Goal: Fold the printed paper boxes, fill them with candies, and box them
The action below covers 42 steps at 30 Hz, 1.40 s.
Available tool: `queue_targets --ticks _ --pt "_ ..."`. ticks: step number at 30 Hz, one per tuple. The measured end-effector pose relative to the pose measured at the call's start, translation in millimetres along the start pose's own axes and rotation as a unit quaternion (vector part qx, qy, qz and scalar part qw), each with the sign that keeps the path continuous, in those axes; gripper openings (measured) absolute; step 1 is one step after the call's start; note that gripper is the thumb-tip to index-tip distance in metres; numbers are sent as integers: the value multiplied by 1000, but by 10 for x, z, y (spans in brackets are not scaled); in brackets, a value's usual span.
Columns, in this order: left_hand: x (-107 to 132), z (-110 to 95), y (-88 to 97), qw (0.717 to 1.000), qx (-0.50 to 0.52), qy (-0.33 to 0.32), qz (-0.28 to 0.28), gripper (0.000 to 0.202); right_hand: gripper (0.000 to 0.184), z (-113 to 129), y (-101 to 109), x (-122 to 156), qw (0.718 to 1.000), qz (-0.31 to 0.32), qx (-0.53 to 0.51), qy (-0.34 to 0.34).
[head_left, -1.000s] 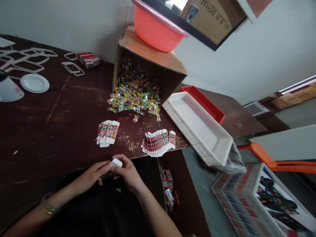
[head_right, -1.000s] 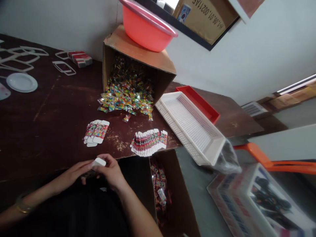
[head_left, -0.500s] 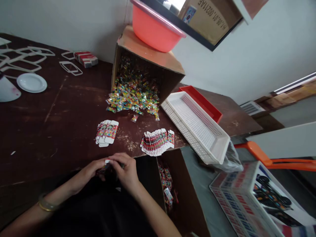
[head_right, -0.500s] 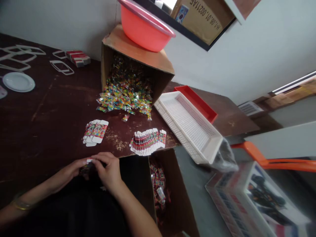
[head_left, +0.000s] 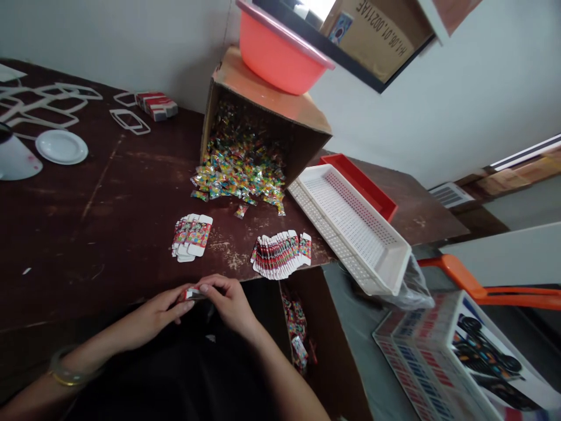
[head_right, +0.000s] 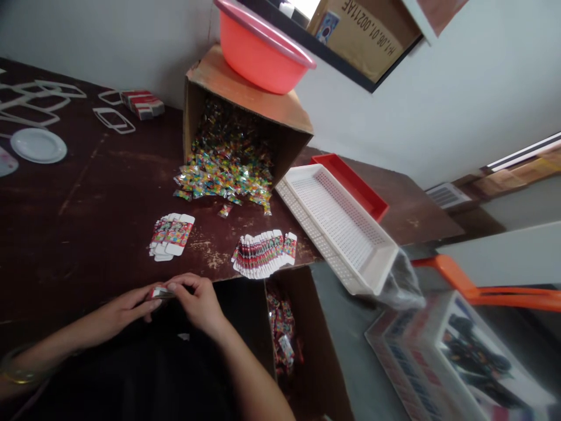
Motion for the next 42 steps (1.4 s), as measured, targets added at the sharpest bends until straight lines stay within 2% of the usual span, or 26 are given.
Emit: queue_targets --ticks 4,9,12,14,17,19,22,25,28,31,35,39,42 --pt "-11 41 -47 1000 23 11 -18 45 29 -65 -26 7 1000 -23 0 -19" --pt "-4 47 -82 996 68 54 -29 54 40 -259 -31 -37 978 -13 -165 -128" --pt "-20 47 -71 995 76 59 -35 54 45 -292 -35 -46 969 3 -194 -155" --pt "-37 61 -55 994 81 57 -42 52 44 -250 -49 -30 977 5 -163 -138" --pt "-69 82 -40 992 100 49 -52 50 34 -145 -85 5 997 -26 -61 -48" --pt "-90 87 -46 992 106 46 -52 54 30 -112 -110 24 999 -50 -8 -8" --pt "-119 89 -66 992 101 52 -48 62 24 -162 -123 28 998 -53 -16 -20" --pt "-138 111 -82 992 95 65 -47 67 24 -252 -107 18 996 -30 -65 -47" --pt "-152 145 -95 991 97 75 -45 67 27 -320 -79 7 996 -39 -46 -61" --pt "-169 155 -102 990 109 84 -40 65 38 -340 -51 -12 997 -67 -1 -39" --pt "-193 107 -88 990 114 71 -41 55 45 -262 -30 -21 999 -51 3 10" --pt "-208 106 -81 989 133 57 -32 42 28 -119 -35 15 999 5 -14 35" --pt "-194 198 -69 986 145 70 -48 39 24 -71 -25 38 999 7 -18 44"
Point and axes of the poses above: each hand's wrist, its own x-axis away from the middle knuckle, its own y-axis out of the back of the hand, z = x × y, the point moved 2 cm from there along -x, towards the middle knuckle, and after that the axes turned 1 degree about -x, right-handed, at the moved point
